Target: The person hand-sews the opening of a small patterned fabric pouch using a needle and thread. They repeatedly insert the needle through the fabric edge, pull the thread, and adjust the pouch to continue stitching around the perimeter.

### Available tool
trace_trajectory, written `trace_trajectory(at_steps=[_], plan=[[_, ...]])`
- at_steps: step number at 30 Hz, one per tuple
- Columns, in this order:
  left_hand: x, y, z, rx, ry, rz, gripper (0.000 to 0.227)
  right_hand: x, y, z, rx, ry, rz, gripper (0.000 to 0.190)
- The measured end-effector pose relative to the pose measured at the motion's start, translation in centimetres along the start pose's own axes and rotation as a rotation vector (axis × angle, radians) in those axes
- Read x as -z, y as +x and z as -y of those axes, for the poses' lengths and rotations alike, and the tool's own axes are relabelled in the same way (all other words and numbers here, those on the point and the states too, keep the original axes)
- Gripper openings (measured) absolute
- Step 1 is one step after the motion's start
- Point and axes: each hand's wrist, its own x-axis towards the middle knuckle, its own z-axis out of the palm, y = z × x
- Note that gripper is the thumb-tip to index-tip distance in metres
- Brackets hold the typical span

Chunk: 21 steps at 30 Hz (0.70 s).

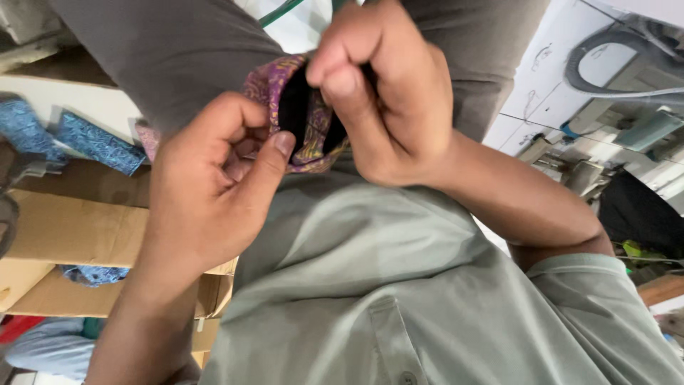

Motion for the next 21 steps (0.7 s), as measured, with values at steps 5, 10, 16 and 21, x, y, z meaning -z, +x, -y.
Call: trace_trajectory(at_steps=[5,10,16,21], plan=[[2.2,0.7,-2.8,0.158,0.097,-0.063,0.023,-1.4,1.8,0.1,0.082,0.048,0.024,0.014],[2.6,-0.1,-1.3,-0.002,0.284,-0.108,0.028,-1.5,2.6,0.9,0.123,0.098,0.105,0.014],[-0.5,-0.7,2.4,-0.198,-0.044,-0.108,0.024,-1.0,1.8,-0.3,0.294,-0.022,0.141,0.009],[-0.7,-1.2,2.9,-0.364,0.259,-0.243,0.022,0.1,1.5,-0.6,0.264,0.148,0.206,0.011]])
